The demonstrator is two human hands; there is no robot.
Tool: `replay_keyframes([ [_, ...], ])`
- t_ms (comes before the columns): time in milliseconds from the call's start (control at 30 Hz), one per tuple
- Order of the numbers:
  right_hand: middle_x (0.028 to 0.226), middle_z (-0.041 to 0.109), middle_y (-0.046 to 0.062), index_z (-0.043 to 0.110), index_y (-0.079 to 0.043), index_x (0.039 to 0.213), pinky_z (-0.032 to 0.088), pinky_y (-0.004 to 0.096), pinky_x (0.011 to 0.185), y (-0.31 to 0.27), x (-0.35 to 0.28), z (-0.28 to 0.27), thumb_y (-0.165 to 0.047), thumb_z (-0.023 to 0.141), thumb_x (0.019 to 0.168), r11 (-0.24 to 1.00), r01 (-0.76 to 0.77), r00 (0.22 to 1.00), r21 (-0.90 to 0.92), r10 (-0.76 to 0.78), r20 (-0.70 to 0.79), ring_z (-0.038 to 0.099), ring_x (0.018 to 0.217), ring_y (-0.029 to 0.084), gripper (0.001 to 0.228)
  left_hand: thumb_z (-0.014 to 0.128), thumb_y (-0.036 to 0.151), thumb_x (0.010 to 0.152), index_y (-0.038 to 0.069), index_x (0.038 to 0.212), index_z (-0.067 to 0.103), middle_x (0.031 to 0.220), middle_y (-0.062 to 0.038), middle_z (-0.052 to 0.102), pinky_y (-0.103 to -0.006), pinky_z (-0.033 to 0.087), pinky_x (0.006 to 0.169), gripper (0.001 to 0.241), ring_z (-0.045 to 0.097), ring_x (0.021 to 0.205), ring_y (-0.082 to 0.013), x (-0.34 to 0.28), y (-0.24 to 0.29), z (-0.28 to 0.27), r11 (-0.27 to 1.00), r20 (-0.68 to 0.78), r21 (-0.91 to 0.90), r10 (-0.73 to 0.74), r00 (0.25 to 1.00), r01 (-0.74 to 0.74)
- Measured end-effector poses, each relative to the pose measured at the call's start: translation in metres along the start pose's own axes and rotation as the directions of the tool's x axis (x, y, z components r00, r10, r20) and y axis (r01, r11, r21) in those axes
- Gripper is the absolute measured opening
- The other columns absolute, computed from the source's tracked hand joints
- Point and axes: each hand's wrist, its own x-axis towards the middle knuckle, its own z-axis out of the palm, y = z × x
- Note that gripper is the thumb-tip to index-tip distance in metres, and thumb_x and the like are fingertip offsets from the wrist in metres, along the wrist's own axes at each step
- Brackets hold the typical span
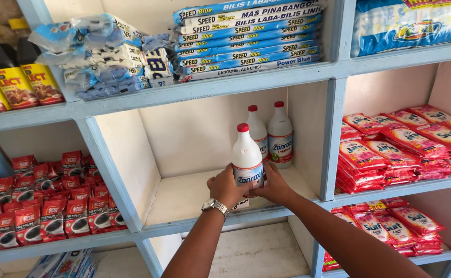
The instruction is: Taking bottles of bleach from a box on the floor and arranging them neatly on a store shelf.
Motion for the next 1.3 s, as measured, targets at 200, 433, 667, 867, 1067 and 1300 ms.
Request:
replay_keyframes([
  [200, 0.147, 0.04, 0.018, 0.03, -0.009, 0.153, 0.054, 0.042, 0.101, -0.005, 0.005, -0.001, -0.038, 0.1, 0.061, 0.992, 0.079, 0.997, -0.1, -0.077, 0.022, 0.053, 0.128, 0.029, 0.119, 0.092, 0.039, 0.064, 0.004, 0.127, 0.062, 0.112, -0.015, 0.075, -0.0391, 0.059, 0.091, 0.078, 0.075, 0.104, -0.0266, 0.018, -0.02, 0.001, 0.968, 0.051, -0.251, 0.025, 0.998, -0.012],
  [433, 0.139, 0.056, 0.012, 0.029, -0.012, 0.154, 0.061, 0.035, 0.084, 0.009, 0.008, 0.003, -0.026, 0.092, 0.063, 0.998, 0.022, 0.992, -0.054, -0.015, 0.123, 0.064, 0.114, 0.025, 0.112, 0.093, 0.034, 0.065, 0.002, 0.132, 0.058, 0.119, -0.017, 0.073, -0.038, 0.059, 0.093, 0.082, 0.073, 0.111, -0.0267, 0.032, -0.044, 0.009, 0.946, 0.001, -0.321, 0.042, 0.999, -0.039],
  [667, 0.13, 0.064, 0.012, 0.043, -0.005, 0.136, 0.061, 0.035, 0.082, -0.001, 0.018, 0.018, -0.026, 0.093, 0.067, 0.992, -0.011, 0.998, -0.125, 0.02, 0.066, 0.068, 0.106, 0.024, 0.088, 0.094, 0.032, 0.065, 0.003, 0.143, 0.05, 0.132, -0.016, 0.068, -0.0388, 0.056, 0.097, 0.094, 0.068, 0.118, -0.0269, 0.055, -0.09, 0.023, 0.912, -0.018, -0.397, 0.109, 0.994, -0.107],
  [867, 0.097, 0.064, 0.015, 0.047, -0.003, 0.114, 0.056, 0.037, 0.075, 0.022, 0.029, 0.034, -0.027, 0.086, 0.079, 0.985, -0.059, 0.998, -0.16, 0.06, -0.003, 0.064, 0.084, 0.025, 0.058, 0.092, 0.032, 0.067, 0.01, 0.144, 0.053, 0.128, -0.011, 0.07, -0.0377, 0.062, 0.09, 0.089, 0.074, 0.107, -0.0243, 0.053, -0.11, 0.026, 0.908, 0.128, -0.417, 0.01, 0.992, 0.045],
  [1067, 0.084, 0.055, 0.012, 0.053, -0.004, 0.088, 0.046, 0.044, 0.077, 0.066, 0.051, 0.049, -0.033, 0.072, 0.091, 0.929, 0.206, 0.974, -0.308, -0.165, 0.156, 0.052, 0.083, 0.029, 0.035, 0.09, 0.03, 0.072, 0.008, 0.138, 0.056, 0.117, -0.011, 0.074, -0.0354, 0.063, 0.08, 0.077, 0.077, 0.094, -0.0223, 0.06, -0.098, 0.027, 0.939, 0.064, -0.343, -0.009, 0.998, 0.03],
  [1300, 0.094, 0.059, 0.013, 0.054, -0.005, 0.095, 0.048, 0.044, 0.08, 0.088, 0.081, 0.057, -0.035, 0.065, 0.095, 0.909, 0.159, 0.978, -0.386, -0.091, 0.189, 0.056, 0.09, 0.031, 0.033, 0.09, 0.028, 0.072, 0.007, 0.138, 0.055, 0.116, -0.014, 0.073, -0.0364, 0.062, 0.08, 0.078, 0.075, 0.091, -0.0236, 0.08, -0.106, 0.05, 0.972, -0.017, -0.235, 0.021, 1.0, -0.024],
])
